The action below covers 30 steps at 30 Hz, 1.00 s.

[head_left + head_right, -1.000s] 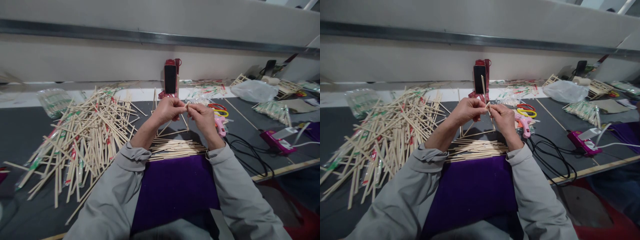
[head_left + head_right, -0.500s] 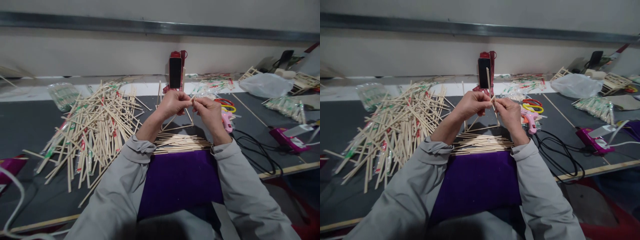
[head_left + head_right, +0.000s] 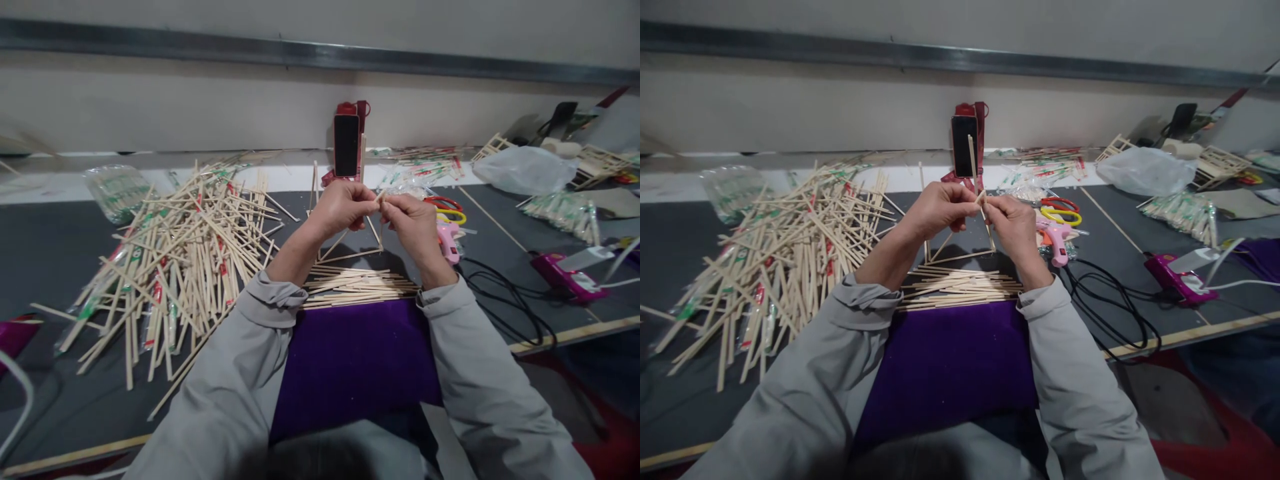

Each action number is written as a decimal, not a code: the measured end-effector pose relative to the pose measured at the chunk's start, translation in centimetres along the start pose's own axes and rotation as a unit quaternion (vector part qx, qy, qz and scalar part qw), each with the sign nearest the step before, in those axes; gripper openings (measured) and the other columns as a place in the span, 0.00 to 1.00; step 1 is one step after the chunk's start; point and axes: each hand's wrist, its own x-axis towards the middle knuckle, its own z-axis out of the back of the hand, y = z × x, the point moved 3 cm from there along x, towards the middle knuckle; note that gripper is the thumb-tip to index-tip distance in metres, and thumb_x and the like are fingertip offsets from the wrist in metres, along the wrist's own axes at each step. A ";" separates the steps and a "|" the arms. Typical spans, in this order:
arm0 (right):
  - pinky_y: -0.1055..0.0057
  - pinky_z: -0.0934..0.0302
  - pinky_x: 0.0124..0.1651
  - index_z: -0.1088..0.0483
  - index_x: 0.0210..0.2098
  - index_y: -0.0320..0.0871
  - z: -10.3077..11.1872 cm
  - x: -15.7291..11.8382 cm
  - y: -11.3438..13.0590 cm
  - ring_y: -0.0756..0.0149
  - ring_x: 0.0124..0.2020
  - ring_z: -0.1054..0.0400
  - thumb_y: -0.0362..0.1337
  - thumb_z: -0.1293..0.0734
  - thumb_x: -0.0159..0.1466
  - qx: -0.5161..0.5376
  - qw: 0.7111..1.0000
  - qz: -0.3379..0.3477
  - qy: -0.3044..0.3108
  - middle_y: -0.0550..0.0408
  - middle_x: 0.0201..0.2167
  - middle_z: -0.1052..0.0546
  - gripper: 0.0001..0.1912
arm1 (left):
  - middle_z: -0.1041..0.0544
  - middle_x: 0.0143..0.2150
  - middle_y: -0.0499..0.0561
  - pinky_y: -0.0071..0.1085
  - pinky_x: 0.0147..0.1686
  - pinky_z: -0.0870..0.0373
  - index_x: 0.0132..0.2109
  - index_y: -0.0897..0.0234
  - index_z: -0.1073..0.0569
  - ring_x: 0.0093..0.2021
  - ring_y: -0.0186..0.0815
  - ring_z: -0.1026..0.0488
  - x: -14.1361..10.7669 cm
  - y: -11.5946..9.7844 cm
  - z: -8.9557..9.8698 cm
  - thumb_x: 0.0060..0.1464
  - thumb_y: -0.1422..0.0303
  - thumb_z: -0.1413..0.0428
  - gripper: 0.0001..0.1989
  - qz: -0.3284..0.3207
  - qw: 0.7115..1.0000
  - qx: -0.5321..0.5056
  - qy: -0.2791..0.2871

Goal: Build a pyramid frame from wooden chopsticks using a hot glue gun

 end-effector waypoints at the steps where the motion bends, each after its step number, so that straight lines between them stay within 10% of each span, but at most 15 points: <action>1: 0.67 0.36 0.39 0.16 0.37 0.47 0.0 0.0 0.0 0.63 0.33 0.28 0.39 0.30 0.64 -0.002 1.000 0.000 0.000 0.58 0.25 0.23 0.09 | 0.28 0.19 0.41 0.21 0.18 0.36 0.29 0.68 0.25 0.16 0.23 0.31 0.0 0.0 0.0 0.58 0.84 0.40 0.12 0.000 1.000 -0.001 0.000; 30: 0.63 0.27 0.38 0.16 0.41 0.46 0.5 -0.9 -0.2 0.65 0.32 0.26 0.42 0.28 0.61 0.041 0.996 -0.024 -0.079 0.54 0.38 0.17 0.12 | 0.24 0.24 0.44 0.24 0.19 0.35 0.38 0.69 0.20 0.17 0.25 0.32 -1.2 -2.8 1.8 0.58 0.78 0.36 0.02 0.001 0.998 0.045 -0.047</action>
